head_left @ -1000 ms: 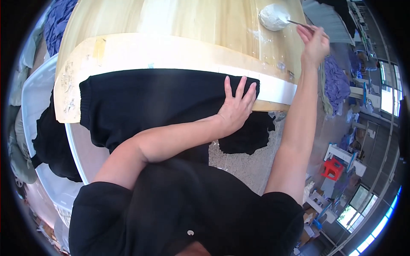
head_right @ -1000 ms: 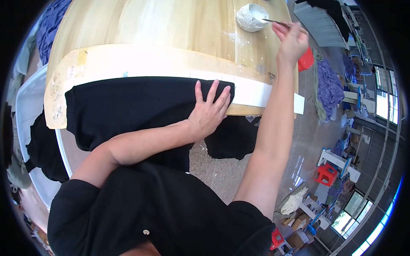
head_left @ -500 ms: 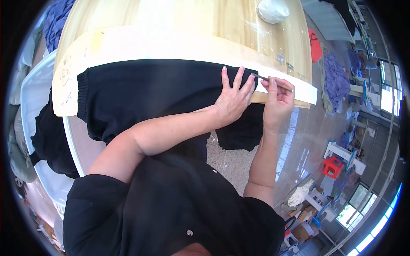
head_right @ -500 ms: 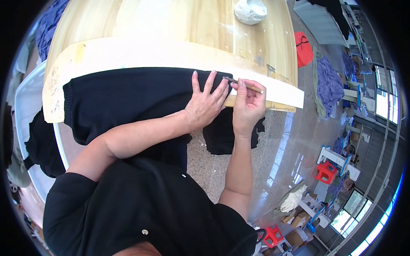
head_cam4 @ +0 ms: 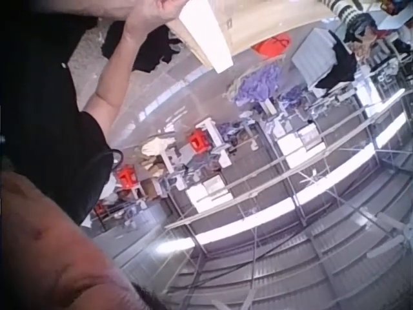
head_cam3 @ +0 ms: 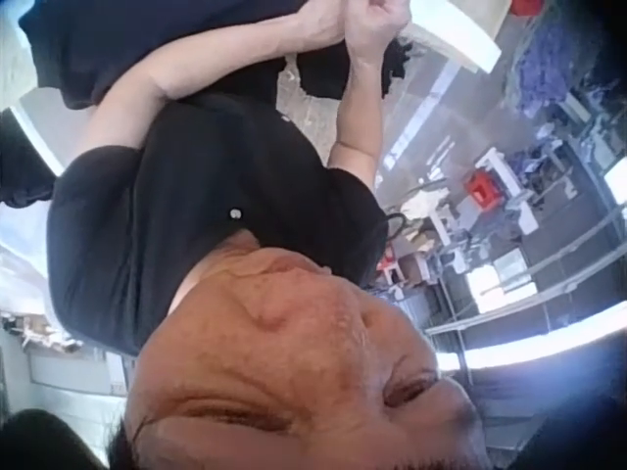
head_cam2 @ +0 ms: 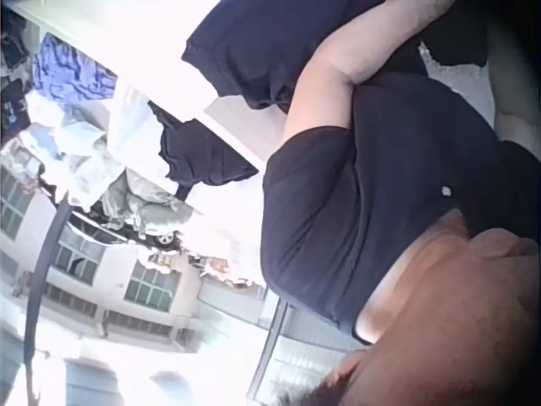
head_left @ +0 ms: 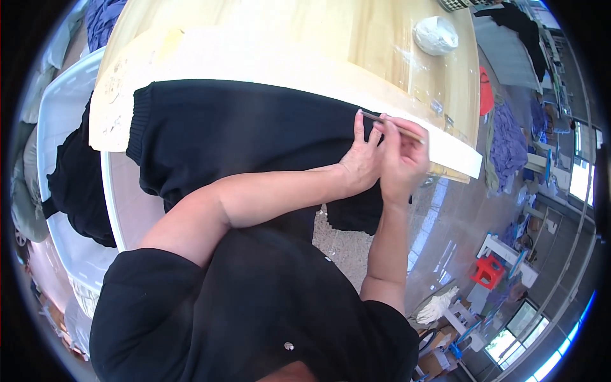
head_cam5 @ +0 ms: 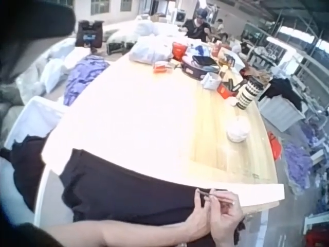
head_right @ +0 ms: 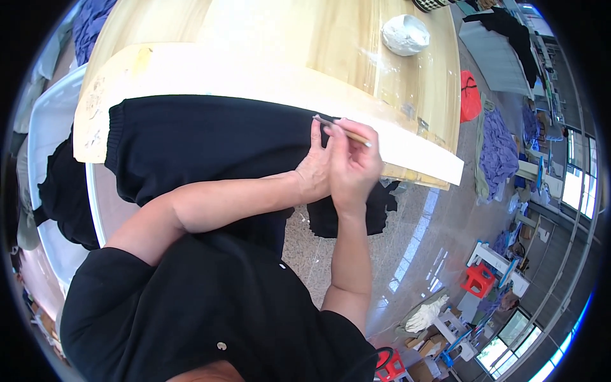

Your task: Applying white markings to black textile garments using a small applicator tool and paste.

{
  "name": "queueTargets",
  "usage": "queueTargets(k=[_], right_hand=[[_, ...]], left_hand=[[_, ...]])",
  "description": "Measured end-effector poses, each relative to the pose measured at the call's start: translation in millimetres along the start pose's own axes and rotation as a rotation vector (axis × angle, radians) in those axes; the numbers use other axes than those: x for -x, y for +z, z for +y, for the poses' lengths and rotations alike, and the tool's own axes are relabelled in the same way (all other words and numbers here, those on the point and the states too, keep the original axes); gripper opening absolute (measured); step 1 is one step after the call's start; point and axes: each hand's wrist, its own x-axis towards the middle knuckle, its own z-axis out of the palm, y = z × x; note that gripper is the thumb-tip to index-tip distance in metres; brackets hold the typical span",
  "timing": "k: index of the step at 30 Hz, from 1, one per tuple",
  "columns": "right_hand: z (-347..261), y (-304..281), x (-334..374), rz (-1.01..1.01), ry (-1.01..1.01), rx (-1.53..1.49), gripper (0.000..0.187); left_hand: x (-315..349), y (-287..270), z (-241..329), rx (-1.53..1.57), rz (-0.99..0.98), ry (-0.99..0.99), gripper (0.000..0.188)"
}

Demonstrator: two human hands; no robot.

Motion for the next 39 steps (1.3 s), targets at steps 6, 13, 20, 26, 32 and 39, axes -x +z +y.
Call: queueTargets(k=[6,13,20,26,32,39], right_hand=[[10.1,13.3,-6.7,-0.051,0.014,-0.017,0.011],[2.5,60.9,-5.4,-0.242,-0.128,0.158,0.012],[-30.0,82.9,-4.2,-0.361,-0.189,-0.03,0.014],[-12.3,151.8,-14.5,-0.514,-0.296,0.119,0.008],[-40.5,168.9,-9.6,-0.544,-0.214,-0.054,0.009],[-33.7,221.7,-12.8,-0.654,-0.363,-0.029,0.01]], left_hand=[[0.3,-7.7,3.2,-0.234,-0.058,-0.013,0.051],[-8.5,21.3,21.5,-0.095,-0.064,-0.157,0.055],[-15.5,63.0,27.5,-0.26,0.147,-0.299,0.046],[-8.7,23.8,15.8,-0.059,0.22,-0.223,0.046],[-16.3,57.8,13.3,-0.719,0.017,-0.324,0.051],[-6.6,11.9,14.5,-0.248,0.041,-0.167,0.047]])
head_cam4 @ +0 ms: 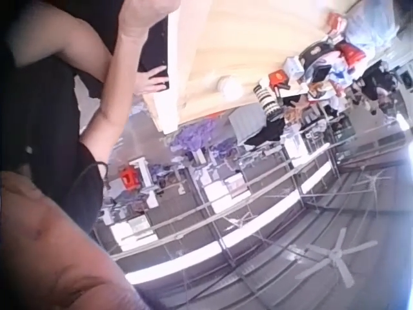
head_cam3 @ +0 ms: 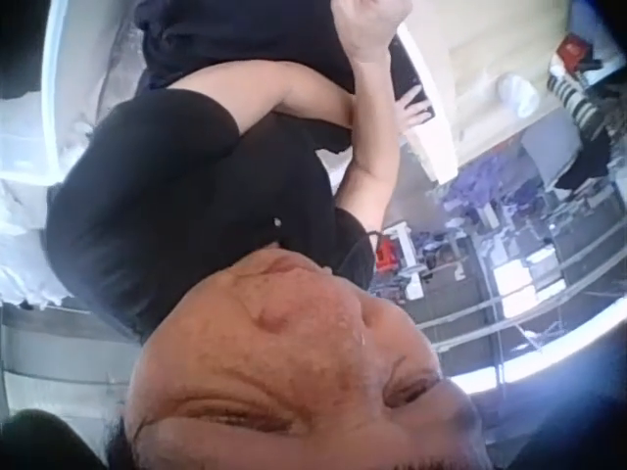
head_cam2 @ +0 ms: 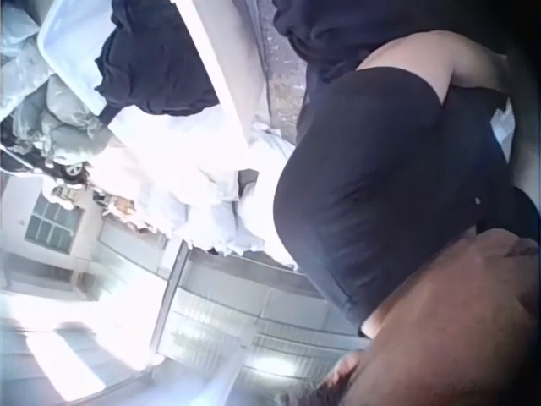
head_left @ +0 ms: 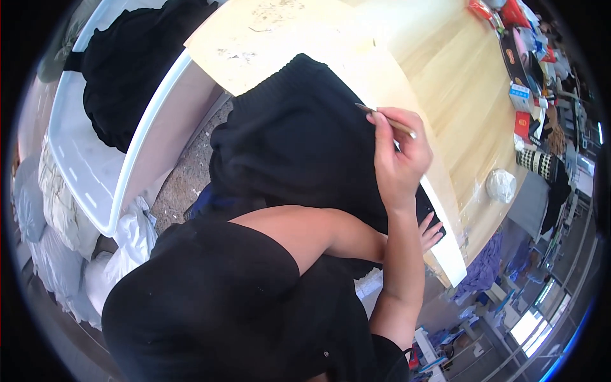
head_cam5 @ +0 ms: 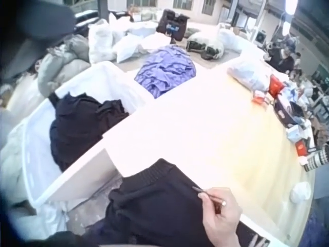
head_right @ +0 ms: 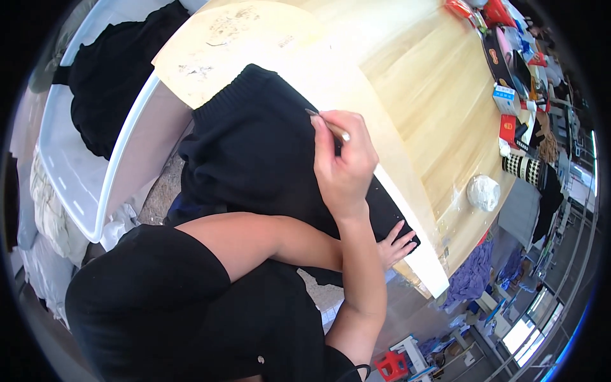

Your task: Applying white markings to black textile garments using a small applicator tool and paste.

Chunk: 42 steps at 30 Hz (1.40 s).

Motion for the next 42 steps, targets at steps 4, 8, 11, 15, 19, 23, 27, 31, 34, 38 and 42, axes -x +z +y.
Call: queueTargets(k=[4,8,11,15,19,23,27,31,34,38,42], right_hand=[[5.2,4.8,-8.6,-0.037,0.093,-0.021,0.006],[-34.1,-26.5,-7.4,0.12,0.033,-0.094,0.01],[-54.0,-61.7,4.5,0.211,0.038,-0.062,0.013],[-61.2,-102.7,47.6,0.3,0.074,0.066,0.02],[-54.2,-113.1,110.5,0.355,0.19,0.165,0.023],[-39.3,-98.9,142.9,0.287,0.267,0.217,0.02],[-42.2,-85.8,155.3,0.259,0.236,0.317,0.018],[-35.9,-69.0,156.2,0.133,0.192,0.424,0.02],[-23.4,-45.0,143.5,-0.033,-0.014,0.612,0.022],[-8.2,-42.0,149.7,-0.063,0.04,0.705,0.024],[-13.5,-36.7,148.3,-0.012,-0.033,0.661,0.023]], left_hand=[[0.2,0.1,3.9,0.104,-0.067,0.005,0.047],[2.6,5.1,-0.8,0.202,-0.103,0.039,0.047],[6.9,8.5,-8.7,0.245,-0.118,0.072,0.047],[64.9,-80.8,-95.8,0.624,0.076,0.194,0.035],[130.0,-108.8,-191.6,0.58,0.26,-0.102,0.04],[146.9,-93.6,-221.6,0.274,-0.005,-0.221,0.049],[139.1,-89.5,-224.0,0.192,-0.042,-0.2,0.049],[141.6,-98.3,-232.4,0.26,-0.051,-0.208,0.045],[167.9,-133.8,-251.5,0.704,0.177,-0.376,0.026],[235.8,-178.1,-291.2,0.559,-0.093,-0.913,0.023],[318.0,-140.3,-316.1,0.484,-0.528,-0.996,0.042]])
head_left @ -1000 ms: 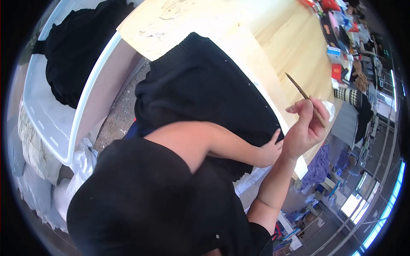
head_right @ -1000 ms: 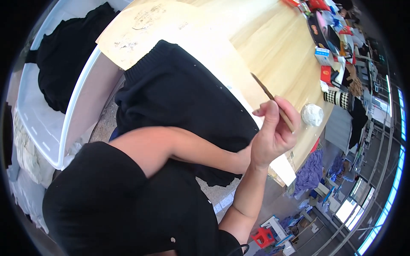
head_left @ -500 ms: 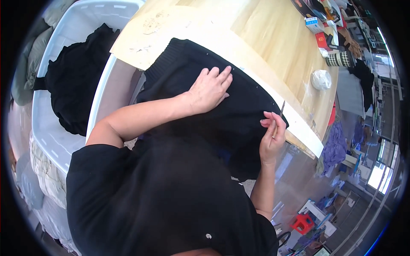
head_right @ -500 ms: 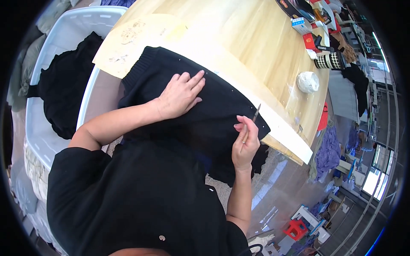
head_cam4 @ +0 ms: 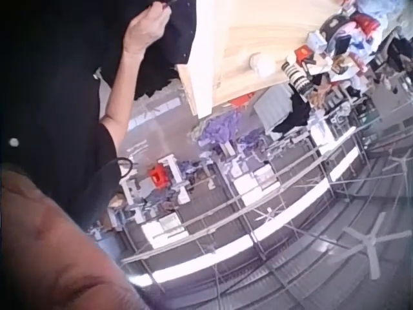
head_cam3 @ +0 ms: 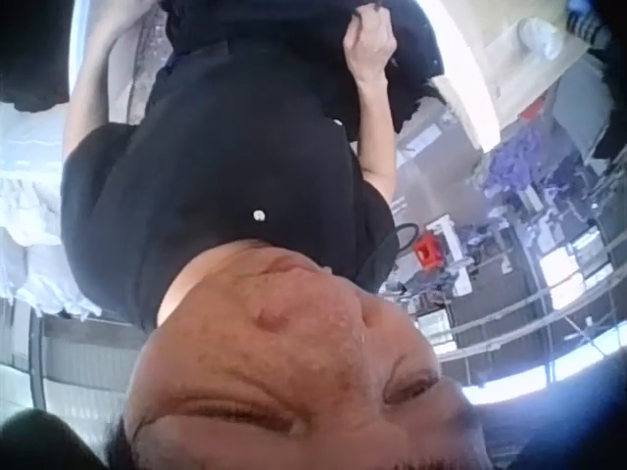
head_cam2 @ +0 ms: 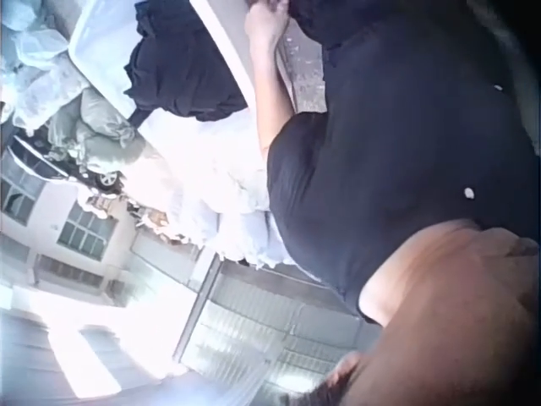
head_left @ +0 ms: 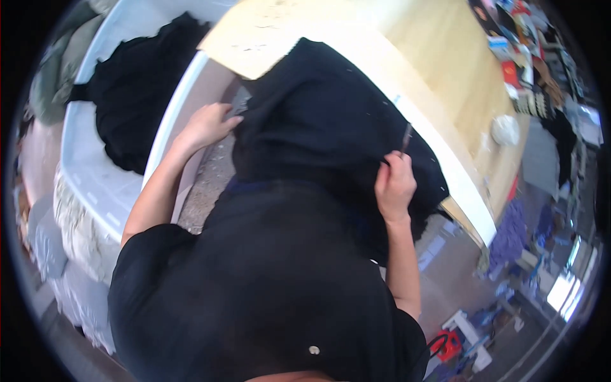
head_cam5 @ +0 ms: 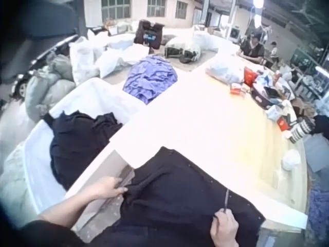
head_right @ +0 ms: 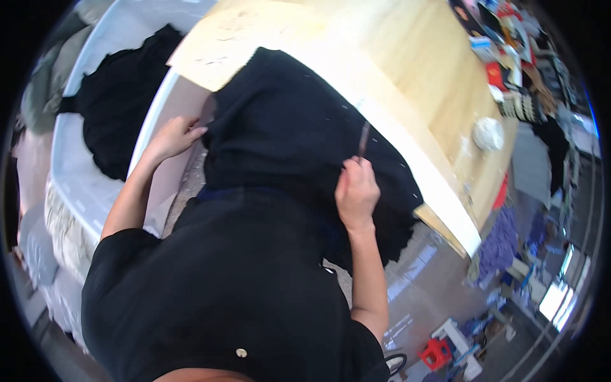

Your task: Applying white markings to black textile garments using a small applicator tool and paste.

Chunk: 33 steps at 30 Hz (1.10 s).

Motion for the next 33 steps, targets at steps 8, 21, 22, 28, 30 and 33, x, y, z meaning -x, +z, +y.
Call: queueTargets(k=[8,21,22,28,30,33], right_hand=[[-3.3,0.9,1.7,0.015,-0.024,0.027,0.027],[6.7,-32.6,5.4,0.072,0.51,0.042,0.038],[6.1,-32.6,10.2,0.112,0.43,-0.059,0.028],[1.4,0.3,7.4,-0.079,0.238,-0.015,0.025],[-7.0,-17.9,0.7,0.119,0.209,-0.152,0.023],[-31.5,-45.3,-19.2,0.24,0.118,-0.234,0.034]], left_hand=[[-48.4,76.8,-10.6,0.814,0.01,0.151,0.054],[-69.6,81.0,-62.2,1.925,-0.16,-0.073,0.049],[-79.2,82.3,-47.7,1.798,-0.208,-0.02,0.043],[-52.0,60.8,-7.6,0.95,-0.152,0.261,0.008],[-36.9,32.6,-12.0,0.935,-0.203,0.226,0.003],[-33.6,50.0,3.1,1.249,-0.058,0.259,0.012]])
